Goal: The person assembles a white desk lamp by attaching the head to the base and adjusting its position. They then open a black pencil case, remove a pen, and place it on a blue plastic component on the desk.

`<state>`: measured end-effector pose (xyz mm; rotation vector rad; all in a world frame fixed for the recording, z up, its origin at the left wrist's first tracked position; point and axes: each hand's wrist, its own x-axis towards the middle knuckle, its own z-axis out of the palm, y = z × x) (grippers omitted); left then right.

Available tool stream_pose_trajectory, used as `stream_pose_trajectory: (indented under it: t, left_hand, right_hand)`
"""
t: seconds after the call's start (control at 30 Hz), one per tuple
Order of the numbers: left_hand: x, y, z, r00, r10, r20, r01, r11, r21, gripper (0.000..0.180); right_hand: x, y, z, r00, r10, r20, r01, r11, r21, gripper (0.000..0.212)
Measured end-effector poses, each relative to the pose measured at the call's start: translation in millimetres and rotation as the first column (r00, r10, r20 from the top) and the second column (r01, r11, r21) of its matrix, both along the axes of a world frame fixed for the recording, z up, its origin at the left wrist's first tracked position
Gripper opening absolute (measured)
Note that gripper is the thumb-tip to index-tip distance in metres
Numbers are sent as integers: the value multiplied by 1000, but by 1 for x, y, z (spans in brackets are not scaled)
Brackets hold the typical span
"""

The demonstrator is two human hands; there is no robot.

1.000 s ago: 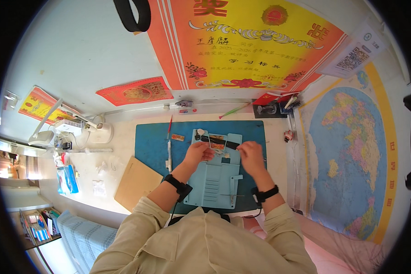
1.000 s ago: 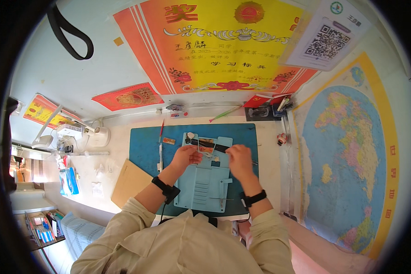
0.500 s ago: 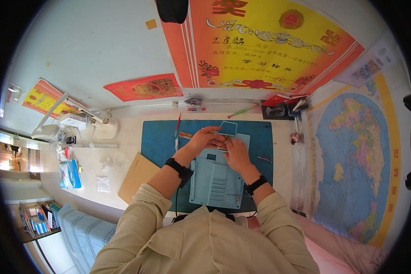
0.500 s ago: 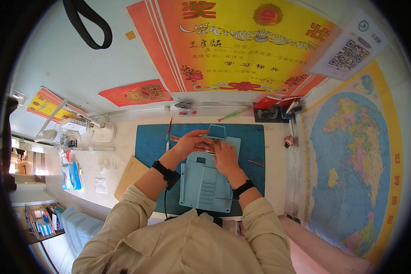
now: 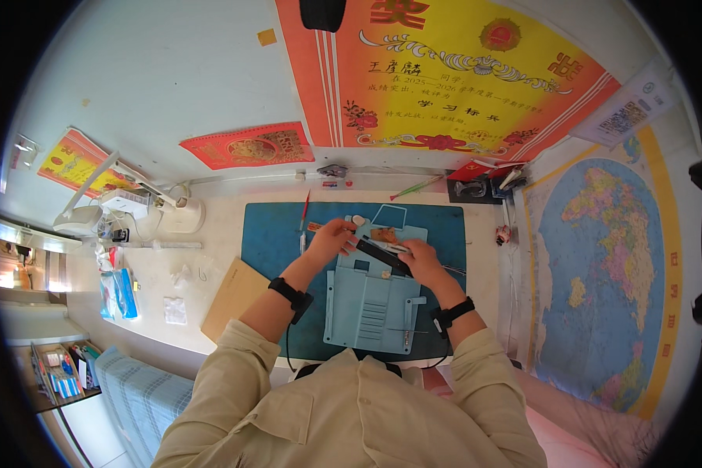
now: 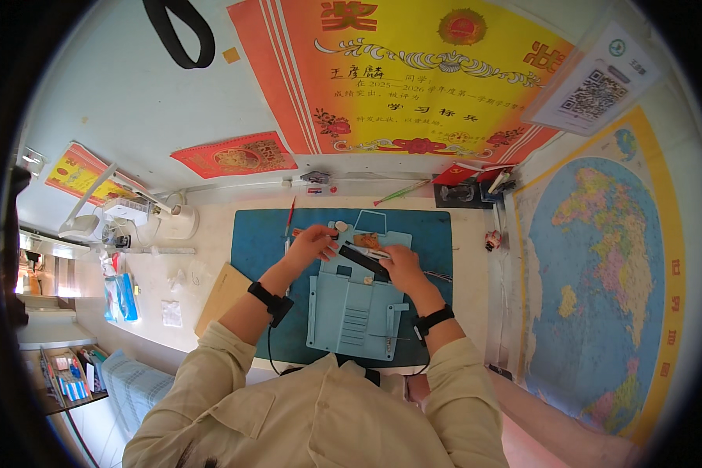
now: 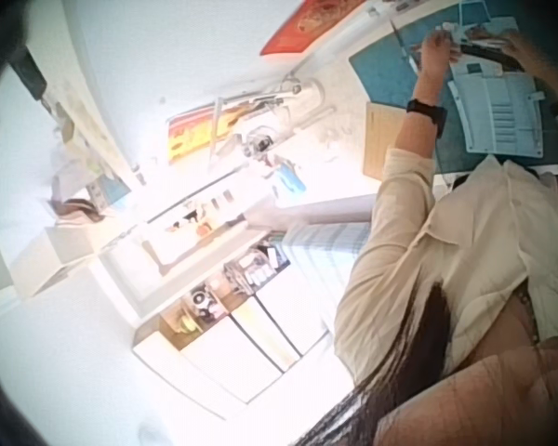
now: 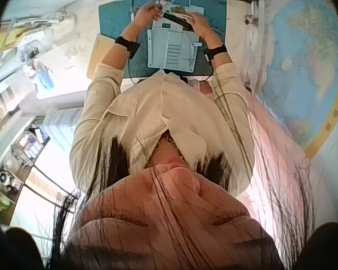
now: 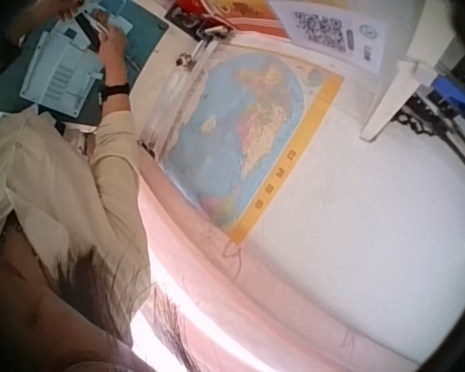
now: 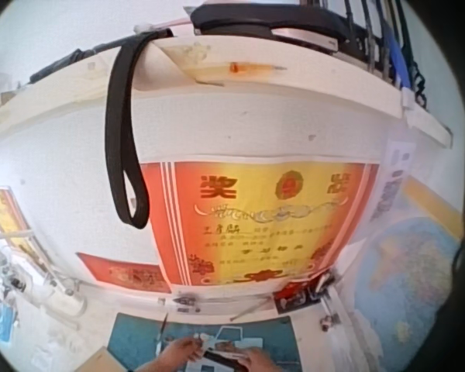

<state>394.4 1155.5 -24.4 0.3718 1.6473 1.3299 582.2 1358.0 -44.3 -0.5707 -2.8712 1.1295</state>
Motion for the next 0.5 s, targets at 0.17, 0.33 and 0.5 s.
stream_pose_trajectory:
  t: [0.17,0.33,0.5]
  left_hand:
    - [23,-5,-14,779,-197,-596,133,980,-150,30]
    - [38,16,-3,236,-428,-873,318,883,-346,62]
    - [46,36,6,112,-587,-801,309,787,-534,82]
  right_hand:
    - [20,24,2,986,-132,98,148,972,-185,28]
    - [42,47,-5,955,-234,183,296,808,-509,28]
    - [66,48,-6,948,-304,92,312,838,-447,26]
